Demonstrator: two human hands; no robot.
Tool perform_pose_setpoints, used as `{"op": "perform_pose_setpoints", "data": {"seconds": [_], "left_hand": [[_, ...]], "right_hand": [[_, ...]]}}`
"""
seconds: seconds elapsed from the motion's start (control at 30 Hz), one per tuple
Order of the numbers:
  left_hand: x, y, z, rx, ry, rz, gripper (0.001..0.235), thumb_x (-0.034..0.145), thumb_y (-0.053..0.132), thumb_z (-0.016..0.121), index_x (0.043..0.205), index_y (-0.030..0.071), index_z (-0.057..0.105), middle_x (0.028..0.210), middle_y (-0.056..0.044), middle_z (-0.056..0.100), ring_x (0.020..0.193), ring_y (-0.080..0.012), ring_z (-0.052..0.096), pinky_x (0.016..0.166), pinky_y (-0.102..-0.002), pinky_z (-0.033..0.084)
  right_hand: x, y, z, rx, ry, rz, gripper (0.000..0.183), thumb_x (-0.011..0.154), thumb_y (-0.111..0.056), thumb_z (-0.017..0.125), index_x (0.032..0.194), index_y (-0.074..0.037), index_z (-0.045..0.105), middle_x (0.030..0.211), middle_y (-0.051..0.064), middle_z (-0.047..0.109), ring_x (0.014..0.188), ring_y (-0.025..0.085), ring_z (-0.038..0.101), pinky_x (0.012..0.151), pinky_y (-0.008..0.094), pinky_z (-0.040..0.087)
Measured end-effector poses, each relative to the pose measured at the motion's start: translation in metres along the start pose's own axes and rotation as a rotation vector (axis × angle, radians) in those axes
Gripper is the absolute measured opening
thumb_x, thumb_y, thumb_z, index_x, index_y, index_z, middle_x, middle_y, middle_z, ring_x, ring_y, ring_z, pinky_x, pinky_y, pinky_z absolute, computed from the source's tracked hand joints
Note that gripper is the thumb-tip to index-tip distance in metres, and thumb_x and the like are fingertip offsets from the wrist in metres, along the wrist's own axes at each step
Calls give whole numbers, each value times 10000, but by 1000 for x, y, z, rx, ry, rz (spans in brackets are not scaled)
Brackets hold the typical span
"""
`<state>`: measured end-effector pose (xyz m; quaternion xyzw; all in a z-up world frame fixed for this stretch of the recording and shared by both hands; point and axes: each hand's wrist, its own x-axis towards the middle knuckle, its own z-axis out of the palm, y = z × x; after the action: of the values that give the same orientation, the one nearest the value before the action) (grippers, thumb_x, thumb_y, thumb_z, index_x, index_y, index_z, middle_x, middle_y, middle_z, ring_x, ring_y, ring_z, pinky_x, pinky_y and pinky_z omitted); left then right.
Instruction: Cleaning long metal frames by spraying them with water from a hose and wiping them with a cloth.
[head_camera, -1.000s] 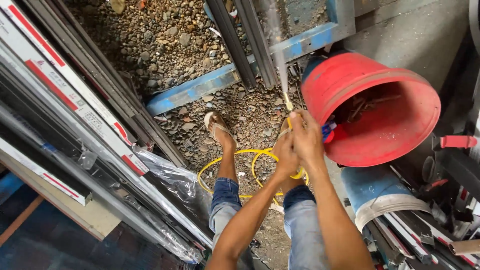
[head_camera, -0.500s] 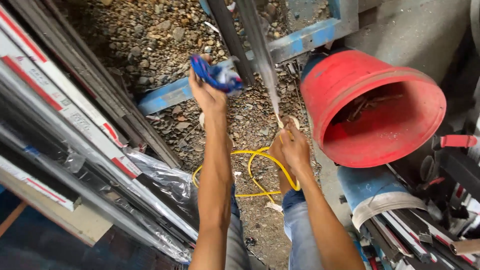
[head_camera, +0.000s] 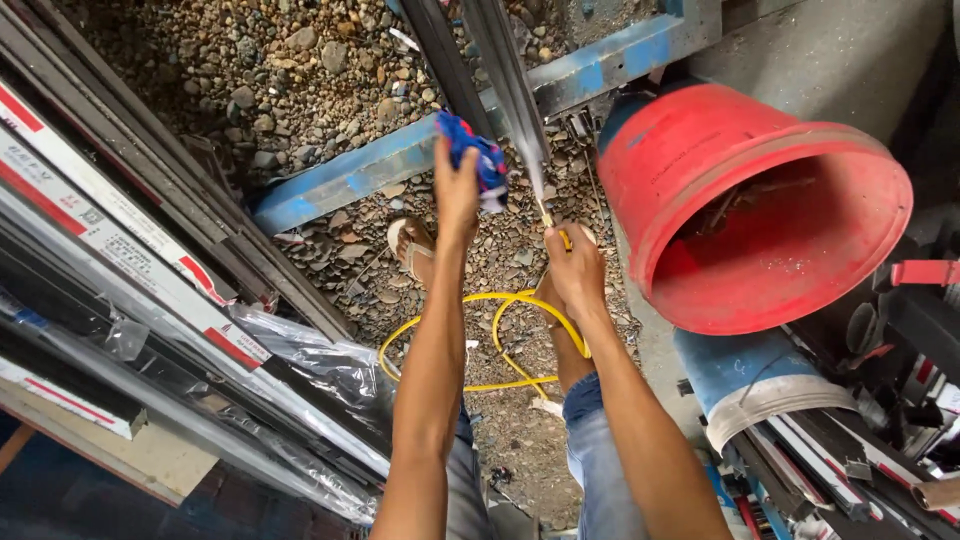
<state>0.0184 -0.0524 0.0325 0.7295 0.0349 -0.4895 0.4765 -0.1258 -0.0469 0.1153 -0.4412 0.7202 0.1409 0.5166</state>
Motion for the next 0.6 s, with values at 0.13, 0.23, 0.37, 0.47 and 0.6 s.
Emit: {"op": "perform_pose_setpoints", "data": {"seconds": [0.13, 0.23, 0.37, 0.47, 0.6], "left_hand": [[52, -70, 12, 378, -90, 242, 668, 880, 61, 682, 1509, 17, 463, 1344, -348, 453, 1267, -551, 506, 1107, -613, 439], [98, -85, 30, 484, -233, 475, 594, 1025, 102, 513, 1581, 120, 304, 1417, -206, 401, 1211, -321, 602, 1029, -461, 619], [96, -99, 38, 829, -35, 642, 347, 935, 34, 695, 1259, 60, 574, 1248, -137, 645, 1033, -261, 654, 840, -377, 606], [83, -123, 31, 1010, -108, 811, 291, 961, 18, 679, 1230, -12, 573, 1304, -242, 546, 950, -321, 645, 635, -313, 646], [41, 50, 49, 494, -211, -10, 805, 900, 560, 296, 1508, 33, 322, 1435, -196, 569, 1087, -270, 707, 938, -447, 582]], "right_hand": [[15, 13, 6, -23, 15, 7, 429, 1007, -434, 506, 1245, -117, 669, 1206, 299, 662, 1211, 512, 584, 1025, 578, 460], [25, 5, 4, -73, 6, -1, 343, 1007, -435, 463, 1102, -160, 645, 868, 70, 672, 780, 268, 597, 660, 431, 412], [28, 3, 1, -60, -7, -6, 336, 1013, -430, 458, 1099, -165, 645, 831, 56, 640, 751, 236, 575, 639, 417, 393], [25, 4, -1, -42, 1, -24, 360, 1008, -438, 461, 1121, -152, 649, 814, 62, 647, 741, 239, 584, 639, 419, 404], [22, 7, 0, -42, -11, -34, 355, 1002, -411, 481, 1153, -142, 658, 912, 82, 670, 793, 246, 591, 655, 420, 426]]}}
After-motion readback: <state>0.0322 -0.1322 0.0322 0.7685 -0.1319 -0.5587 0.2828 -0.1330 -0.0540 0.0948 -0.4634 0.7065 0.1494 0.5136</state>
